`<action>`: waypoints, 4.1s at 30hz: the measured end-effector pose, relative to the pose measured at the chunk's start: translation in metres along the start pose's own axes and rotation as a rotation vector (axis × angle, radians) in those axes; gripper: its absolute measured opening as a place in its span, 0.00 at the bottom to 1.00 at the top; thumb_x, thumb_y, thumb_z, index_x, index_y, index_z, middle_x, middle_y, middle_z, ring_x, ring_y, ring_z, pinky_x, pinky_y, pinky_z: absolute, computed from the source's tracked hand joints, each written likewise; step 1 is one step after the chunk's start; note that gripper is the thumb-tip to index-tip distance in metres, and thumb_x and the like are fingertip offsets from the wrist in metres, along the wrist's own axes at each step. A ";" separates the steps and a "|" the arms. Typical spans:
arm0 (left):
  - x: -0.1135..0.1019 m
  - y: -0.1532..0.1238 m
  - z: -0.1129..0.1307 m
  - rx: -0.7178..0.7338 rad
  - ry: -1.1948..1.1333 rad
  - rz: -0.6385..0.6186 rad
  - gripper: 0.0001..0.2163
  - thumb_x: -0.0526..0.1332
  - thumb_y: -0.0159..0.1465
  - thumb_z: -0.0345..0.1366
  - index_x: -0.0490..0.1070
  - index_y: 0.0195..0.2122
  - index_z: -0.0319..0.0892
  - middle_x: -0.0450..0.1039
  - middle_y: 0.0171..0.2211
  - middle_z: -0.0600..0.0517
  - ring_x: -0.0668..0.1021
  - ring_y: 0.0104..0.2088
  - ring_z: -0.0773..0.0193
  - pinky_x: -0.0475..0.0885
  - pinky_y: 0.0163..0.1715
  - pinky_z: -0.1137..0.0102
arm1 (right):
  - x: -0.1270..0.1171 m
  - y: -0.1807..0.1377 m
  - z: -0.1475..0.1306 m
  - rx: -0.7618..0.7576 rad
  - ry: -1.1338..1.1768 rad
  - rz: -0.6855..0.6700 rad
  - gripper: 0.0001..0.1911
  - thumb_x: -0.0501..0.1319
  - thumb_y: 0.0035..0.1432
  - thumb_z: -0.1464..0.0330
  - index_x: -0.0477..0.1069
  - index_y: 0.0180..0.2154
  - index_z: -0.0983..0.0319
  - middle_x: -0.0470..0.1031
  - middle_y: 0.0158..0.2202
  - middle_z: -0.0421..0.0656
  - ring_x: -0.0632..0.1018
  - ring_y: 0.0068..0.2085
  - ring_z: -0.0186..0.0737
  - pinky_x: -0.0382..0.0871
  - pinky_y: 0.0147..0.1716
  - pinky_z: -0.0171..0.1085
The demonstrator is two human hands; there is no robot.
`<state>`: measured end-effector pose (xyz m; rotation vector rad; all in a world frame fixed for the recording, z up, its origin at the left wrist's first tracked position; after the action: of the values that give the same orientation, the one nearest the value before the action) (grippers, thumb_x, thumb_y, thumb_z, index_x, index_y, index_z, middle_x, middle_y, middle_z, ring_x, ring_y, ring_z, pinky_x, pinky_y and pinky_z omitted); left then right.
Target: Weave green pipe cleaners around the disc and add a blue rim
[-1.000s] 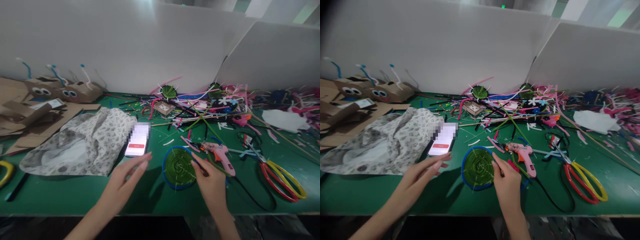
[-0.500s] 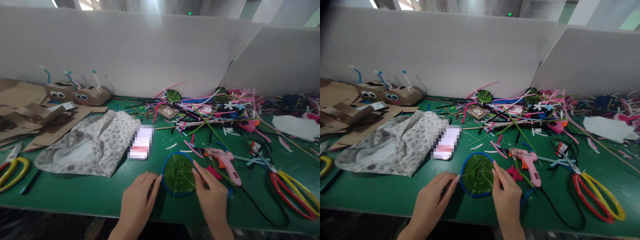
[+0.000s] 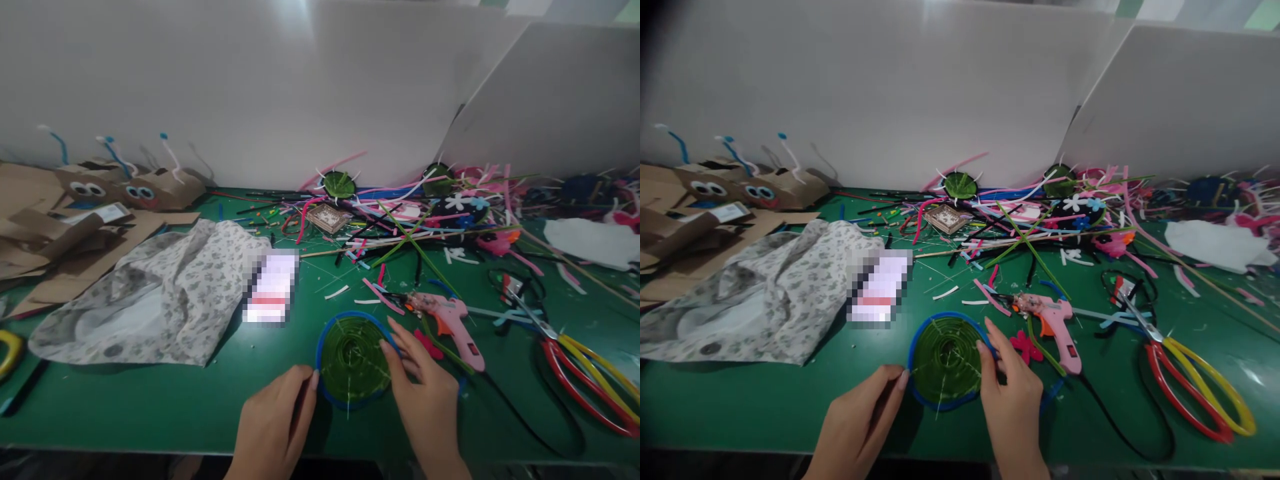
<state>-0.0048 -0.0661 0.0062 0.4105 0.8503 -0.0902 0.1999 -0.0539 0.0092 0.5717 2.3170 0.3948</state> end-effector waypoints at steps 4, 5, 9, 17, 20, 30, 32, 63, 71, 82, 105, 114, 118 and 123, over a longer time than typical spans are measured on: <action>0.002 0.000 -0.002 -0.039 -0.011 -0.047 0.10 0.48 0.69 0.37 0.65 0.33 0.45 0.70 0.21 0.56 0.75 0.21 0.66 0.64 0.21 0.74 | 0.001 -0.002 0.011 0.160 0.105 -0.025 0.15 0.61 0.57 0.61 0.75 0.44 0.59 0.80 0.39 0.46 0.81 0.38 0.42 0.79 0.31 0.33; 0.002 0.000 -0.002 -0.044 -0.010 -0.054 0.10 0.48 0.69 0.37 0.65 0.33 0.45 0.69 0.21 0.56 0.75 0.20 0.66 0.63 0.21 0.74 | 0.001 -0.003 0.013 0.180 0.126 -0.026 0.14 0.61 0.56 0.61 0.76 0.42 0.59 0.80 0.39 0.46 0.81 0.38 0.43 0.79 0.32 0.33; 0.003 -0.002 -0.001 -0.058 -0.007 -0.050 0.10 0.49 0.69 0.38 0.66 0.32 0.45 0.67 0.19 0.58 0.72 0.18 0.67 0.62 0.20 0.74 | 0.000 -0.004 0.017 0.208 0.179 -0.013 0.14 0.62 0.55 0.60 0.78 0.39 0.61 0.81 0.37 0.47 0.82 0.36 0.44 0.79 0.32 0.36; -0.030 0.026 0.023 0.024 0.231 0.339 0.12 0.62 0.60 0.44 0.67 0.40 0.43 0.74 0.36 0.49 0.77 0.38 0.57 0.71 0.36 0.68 | -0.001 -0.005 0.011 0.166 0.162 0.017 0.13 0.61 0.55 0.61 0.78 0.38 0.61 0.81 0.35 0.46 0.82 0.34 0.42 0.79 0.32 0.34; -0.024 0.059 0.042 0.189 0.347 0.269 0.20 0.65 0.57 0.43 0.65 0.49 0.42 0.72 0.47 0.45 0.73 0.48 0.51 0.68 0.48 0.61 | -0.002 -0.005 0.009 0.147 0.147 0.025 0.13 0.61 0.56 0.62 0.77 0.38 0.62 0.81 0.34 0.45 0.81 0.33 0.41 0.78 0.32 0.34; -0.059 0.100 0.060 0.296 0.341 0.329 0.21 0.62 0.61 0.43 0.63 0.53 0.44 0.67 0.54 0.45 0.69 0.55 0.50 0.62 0.55 0.57 | 0.000 -0.005 0.008 0.088 0.126 0.032 0.11 0.60 0.57 0.64 0.77 0.37 0.62 0.81 0.31 0.45 0.81 0.31 0.39 0.77 0.29 0.32; -0.057 0.097 0.066 0.340 0.366 0.244 0.23 0.64 0.59 0.43 0.63 0.54 0.45 0.67 0.54 0.46 0.69 0.55 0.49 0.61 0.56 0.55 | -0.001 -0.004 0.006 0.074 0.123 0.045 0.11 0.60 0.57 0.64 0.77 0.37 0.62 0.81 0.31 0.44 0.81 0.29 0.39 0.77 0.28 0.32; 0.004 0.130 -0.013 0.012 -0.352 -0.695 0.17 0.57 0.62 0.50 0.76 0.38 0.42 0.72 0.27 0.53 0.73 0.27 0.66 0.69 0.23 0.75 | 0.027 0.086 -0.055 -0.428 -0.254 -0.681 0.13 0.59 0.56 0.77 0.78 0.38 0.56 0.81 0.38 0.39 0.79 0.39 0.38 0.69 0.41 0.35; 0.009 0.145 -0.016 0.074 -0.337 -0.721 0.14 0.60 0.60 0.46 0.77 0.36 0.41 0.72 0.26 0.53 0.74 0.26 0.66 0.71 0.23 0.75 | 0.031 0.088 -0.054 -0.484 -0.298 -0.684 0.13 0.59 0.58 0.74 0.76 0.43 0.58 0.80 0.41 0.42 0.79 0.42 0.41 0.69 0.42 0.37; 0.016 0.136 -0.028 -0.101 -0.508 -0.737 0.11 0.63 0.58 0.44 0.77 0.33 0.40 0.72 0.24 0.53 0.75 0.25 0.68 0.71 0.23 0.77 | 0.020 0.069 -0.031 -0.356 -0.159 -0.395 0.09 0.60 0.59 0.67 0.74 0.43 0.58 0.79 0.41 0.41 0.79 0.42 0.41 0.71 0.40 0.39; 0.019 0.135 -0.023 0.000 -0.450 -0.623 0.14 0.63 0.57 0.46 0.78 0.36 0.42 0.70 0.21 0.55 0.71 0.20 0.70 0.66 0.19 0.76 | 0.029 0.068 -0.040 -0.535 -0.237 -0.497 0.14 0.55 0.61 0.73 0.72 0.47 0.61 0.78 0.44 0.45 0.77 0.46 0.43 0.70 0.47 0.44; 0.022 0.133 -0.023 -0.063 -0.550 -0.664 0.12 0.65 0.55 0.44 0.77 0.32 0.40 0.69 0.20 0.55 0.72 0.21 0.69 0.71 0.19 0.76 | 0.028 0.069 -0.039 -0.512 -0.252 -0.506 0.10 0.56 0.61 0.69 0.73 0.43 0.59 0.78 0.43 0.43 0.77 0.46 0.42 0.70 0.47 0.42; 0.026 0.133 -0.027 -0.076 -0.538 -0.638 0.12 0.65 0.55 0.44 0.77 0.32 0.40 0.70 0.21 0.55 0.72 0.21 0.70 0.70 0.19 0.77 | 0.017 0.067 -0.042 -0.509 -0.286 -0.427 0.14 0.58 0.61 0.67 0.70 0.49 0.60 0.76 0.47 0.45 0.74 0.50 0.45 0.70 0.47 0.43; 0.028 0.133 -0.033 -0.063 -0.483 -0.609 0.14 0.64 0.56 0.46 0.77 0.34 0.40 0.72 0.21 0.53 0.73 0.20 0.69 0.69 0.19 0.76 | -0.038 0.055 -0.022 -0.220 -0.419 0.092 0.16 0.56 0.61 0.61 0.68 0.48 0.61 0.76 0.41 0.47 0.76 0.41 0.45 0.69 0.41 0.41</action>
<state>0.0224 0.0710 0.0078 0.0485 0.4725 -0.6970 0.2249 -0.0291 0.0701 0.5893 1.8258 0.5121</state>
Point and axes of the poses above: each hand's wrist, its own y-axis towards the middle knuckle, its own x-axis out of the palm, z = x × y, the point moved 5 cm from there along y, towards the middle knuckle
